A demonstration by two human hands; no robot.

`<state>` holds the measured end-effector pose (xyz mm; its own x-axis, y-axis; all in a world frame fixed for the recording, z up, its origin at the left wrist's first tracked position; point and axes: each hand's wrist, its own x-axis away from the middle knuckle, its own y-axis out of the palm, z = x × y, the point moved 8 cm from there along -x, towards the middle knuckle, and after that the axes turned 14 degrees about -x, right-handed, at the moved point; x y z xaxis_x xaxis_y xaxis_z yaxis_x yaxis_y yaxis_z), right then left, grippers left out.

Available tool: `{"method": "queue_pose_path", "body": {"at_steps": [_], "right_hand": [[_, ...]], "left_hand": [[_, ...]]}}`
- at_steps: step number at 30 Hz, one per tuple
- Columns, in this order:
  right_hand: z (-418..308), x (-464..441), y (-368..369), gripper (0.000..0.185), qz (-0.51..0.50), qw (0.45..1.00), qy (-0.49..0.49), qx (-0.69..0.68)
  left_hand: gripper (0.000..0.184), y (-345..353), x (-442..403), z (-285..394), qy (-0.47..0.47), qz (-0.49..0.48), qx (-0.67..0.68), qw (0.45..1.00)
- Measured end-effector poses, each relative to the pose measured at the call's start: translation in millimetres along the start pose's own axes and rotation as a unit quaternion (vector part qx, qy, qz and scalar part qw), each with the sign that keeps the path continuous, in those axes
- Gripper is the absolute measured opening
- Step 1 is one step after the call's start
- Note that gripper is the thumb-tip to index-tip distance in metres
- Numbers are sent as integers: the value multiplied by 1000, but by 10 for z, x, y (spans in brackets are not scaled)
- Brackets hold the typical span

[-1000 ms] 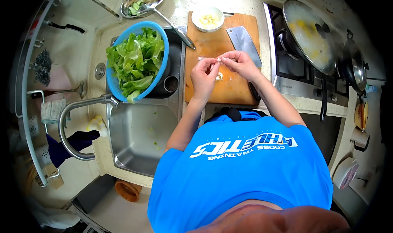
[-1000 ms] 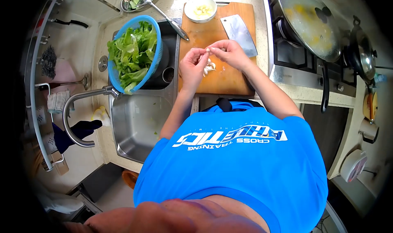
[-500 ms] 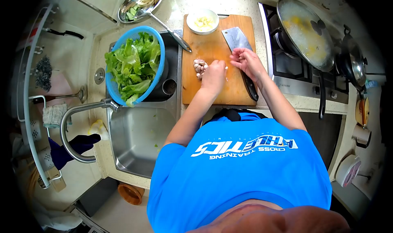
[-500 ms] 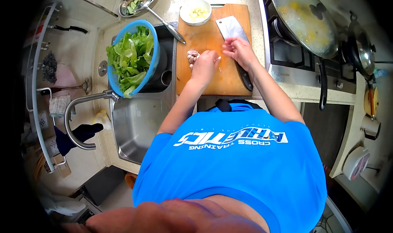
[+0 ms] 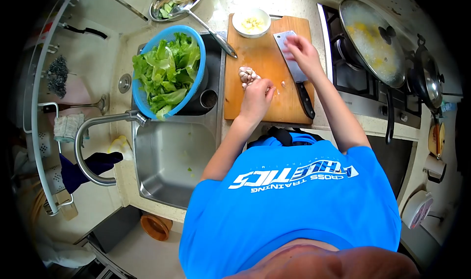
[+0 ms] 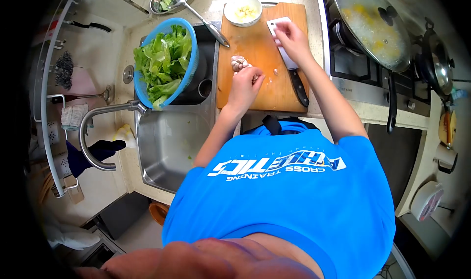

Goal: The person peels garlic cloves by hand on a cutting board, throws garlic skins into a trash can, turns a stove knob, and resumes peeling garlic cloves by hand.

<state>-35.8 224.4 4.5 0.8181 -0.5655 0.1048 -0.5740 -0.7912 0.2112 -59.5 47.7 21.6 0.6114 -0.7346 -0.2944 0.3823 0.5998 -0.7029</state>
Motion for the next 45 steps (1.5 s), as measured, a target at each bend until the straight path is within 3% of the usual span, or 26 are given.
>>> {"method": "queue_pose_path", "body": {"at_steps": [2,4,6,8,11,13,16,28,29,31,34,36,39,45], "right_hand": [[23,371,-220,27,-24,972,-82,218],[-8,811,-242,40,-22,945,-5,328],[-1,1112,-244,47,-32,895,-24,445],[106,1212,-312,48,-6,898,17,439],[156,1151,-403,42,13,913,-23,407],[157,1119,-430,37,-16,905,-14,425],[88,1197,-547,35,0,890,41,455],[62,1892,-599,21,17,947,-2,322],[108,1909,-647,21,18,947,-1,322],[432,1973,-751,21,-49,895,118,426],[350,1976,-733,22,-41,909,80,408],[334,1958,-737,23,-30,917,119,379],[245,1868,-720,26,1,945,58,322],[251,1586,-626,33,23,923,72,379]], "left_hand": [[9,122,46,-20,-3,-15,6,1000],[10,274,57,-2,-3,-29,13,999],[14,404,58,80,22,-32,-11,999],[15,568,9,98,23,-59,-22,998],[13,669,-89,138,41,-77,-79,993],[11,527,-135,166,48,-32,-9,998],[11,408,-18,149,52,-34,-58,996],[12,388,251,137,80,-35,-78,993],[12,390,261,131,80,-36,-78,993],[12,387,260,135,81,-33,-81,993],[12,366,260,141,78,-31,-72,994],[11,361,268,147,85,-31,-81,993],[11,355,192,180,85,-33,-90,992],[13,519,-90,250,81,-14,-102,991]]}}
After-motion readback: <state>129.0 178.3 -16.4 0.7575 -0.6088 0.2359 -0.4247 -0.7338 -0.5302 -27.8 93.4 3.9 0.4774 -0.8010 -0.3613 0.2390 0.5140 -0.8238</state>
